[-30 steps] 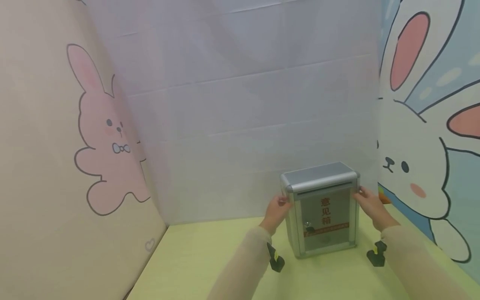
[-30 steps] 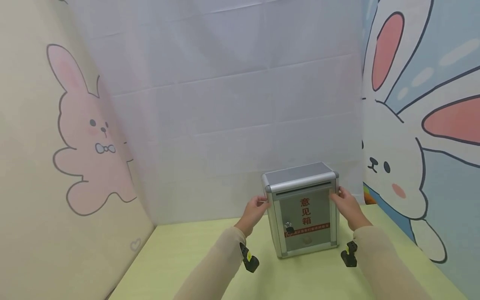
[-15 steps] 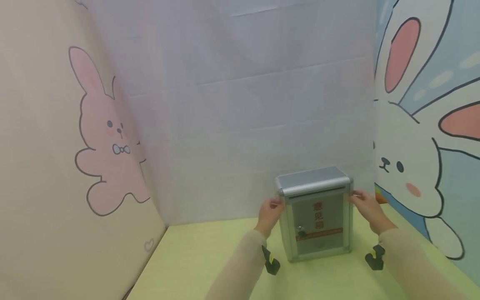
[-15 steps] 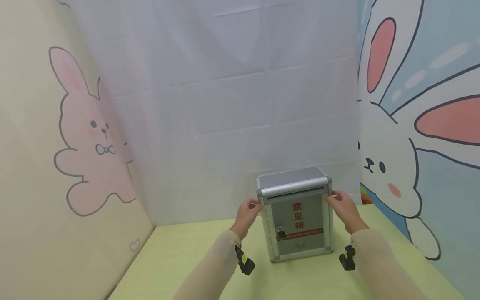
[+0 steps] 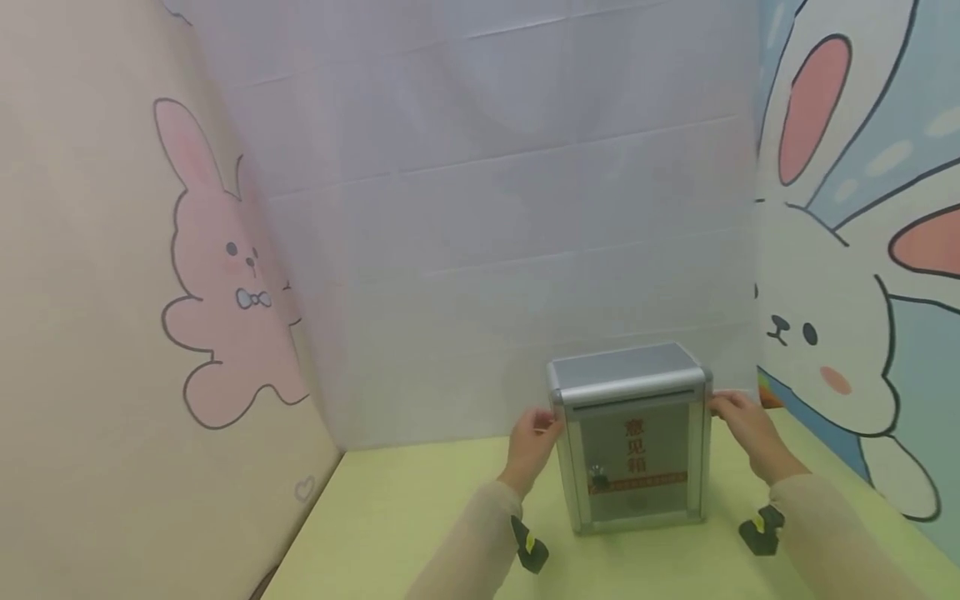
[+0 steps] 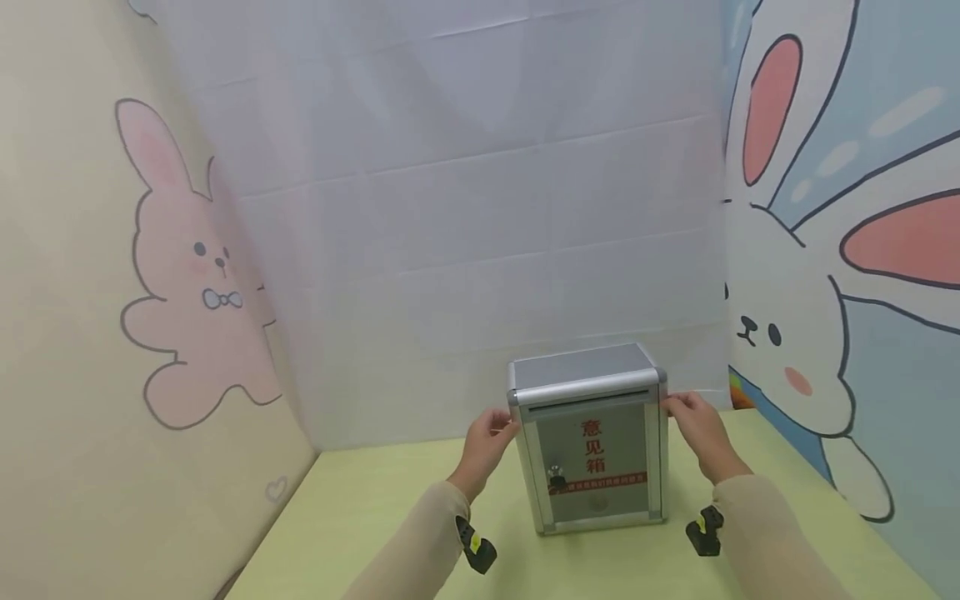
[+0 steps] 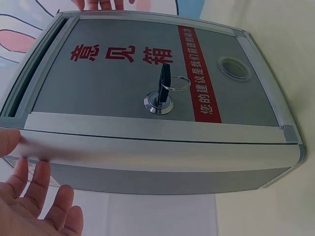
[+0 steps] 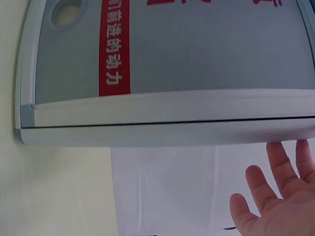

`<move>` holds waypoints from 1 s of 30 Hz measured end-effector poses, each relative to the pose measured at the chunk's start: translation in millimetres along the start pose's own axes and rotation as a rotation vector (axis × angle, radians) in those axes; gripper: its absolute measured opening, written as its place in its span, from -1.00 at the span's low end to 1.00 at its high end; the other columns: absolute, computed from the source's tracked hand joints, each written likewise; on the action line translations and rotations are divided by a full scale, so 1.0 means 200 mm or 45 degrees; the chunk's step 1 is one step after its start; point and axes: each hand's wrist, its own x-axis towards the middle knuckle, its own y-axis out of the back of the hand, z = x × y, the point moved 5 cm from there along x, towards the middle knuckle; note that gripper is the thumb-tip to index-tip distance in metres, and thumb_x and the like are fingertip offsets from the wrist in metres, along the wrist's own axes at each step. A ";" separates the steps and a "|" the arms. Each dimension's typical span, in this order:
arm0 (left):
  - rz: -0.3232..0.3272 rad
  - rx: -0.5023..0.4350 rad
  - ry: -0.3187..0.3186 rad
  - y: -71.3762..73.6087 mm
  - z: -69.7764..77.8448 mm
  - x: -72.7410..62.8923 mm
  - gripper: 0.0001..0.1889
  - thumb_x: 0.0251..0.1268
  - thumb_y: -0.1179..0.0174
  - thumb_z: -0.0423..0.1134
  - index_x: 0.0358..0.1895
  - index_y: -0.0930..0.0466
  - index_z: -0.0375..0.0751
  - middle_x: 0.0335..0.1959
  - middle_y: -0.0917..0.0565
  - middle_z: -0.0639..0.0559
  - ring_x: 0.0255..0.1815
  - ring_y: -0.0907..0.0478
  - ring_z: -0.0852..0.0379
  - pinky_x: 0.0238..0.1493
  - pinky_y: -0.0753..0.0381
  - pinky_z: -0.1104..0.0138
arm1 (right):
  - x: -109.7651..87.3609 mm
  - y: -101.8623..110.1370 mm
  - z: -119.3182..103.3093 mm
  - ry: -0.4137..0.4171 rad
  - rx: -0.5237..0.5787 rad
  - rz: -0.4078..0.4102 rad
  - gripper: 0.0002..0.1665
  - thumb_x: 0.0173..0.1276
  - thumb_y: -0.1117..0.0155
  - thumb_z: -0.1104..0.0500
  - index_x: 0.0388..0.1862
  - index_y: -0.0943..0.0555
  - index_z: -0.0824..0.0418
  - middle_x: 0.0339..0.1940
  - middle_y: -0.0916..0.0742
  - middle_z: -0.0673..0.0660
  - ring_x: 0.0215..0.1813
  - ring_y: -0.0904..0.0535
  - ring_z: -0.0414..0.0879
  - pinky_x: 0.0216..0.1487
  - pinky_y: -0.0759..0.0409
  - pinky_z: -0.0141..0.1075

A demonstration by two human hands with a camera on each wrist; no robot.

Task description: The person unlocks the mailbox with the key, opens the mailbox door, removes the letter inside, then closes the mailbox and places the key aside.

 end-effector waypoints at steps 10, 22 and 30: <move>-0.011 0.047 -0.075 0.10 0.01 -0.05 -0.80 0.23 -0.21 -0.34 -0.15 -0.52 -0.41 -0.22 -0.63 -0.16 -0.20 -0.57 -0.03 -0.12 -0.57 0.19 | -0.05 -0.05 -0.02 0.000 0.061 0.003 -0.31 0.56 0.32 -0.06 0.22 -0.23 0.58 0.12 -0.52 0.48 0.28 -0.24 0.40 0.27 -0.07 0.33; -0.065 0.154 -0.212 0.30 -0.01 -0.17 -0.84 0.28 -0.19 -0.33 -0.21 -0.52 -0.40 -0.27 -0.64 -0.18 -0.22 -0.57 -0.03 -0.16 -0.54 0.25 | -0.18 -0.17 -0.06 0.114 0.053 -0.023 -0.46 0.59 0.31 0.02 -0.03 -0.47 0.45 -0.24 -0.67 -0.17 -0.27 -0.41 -0.59 0.00 -0.41 -0.17; -0.077 0.163 -0.237 0.40 0.02 -0.23 -0.83 0.32 -0.16 -0.32 -0.21 -0.53 -0.42 -0.29 -0.64 -0.20 -0.24 -0.56 -0.05 -0.24 -0.51 0.35 | -0.25 -0.21 -0.10 0.103 0.064 -0.029 -0.53 0.59 0.26 0.09 -0.06 -0.50 0.43 -0.30 -0.64 -0.26 -0.26 -0.44 -0.57 -0.10 -0.42 -0.45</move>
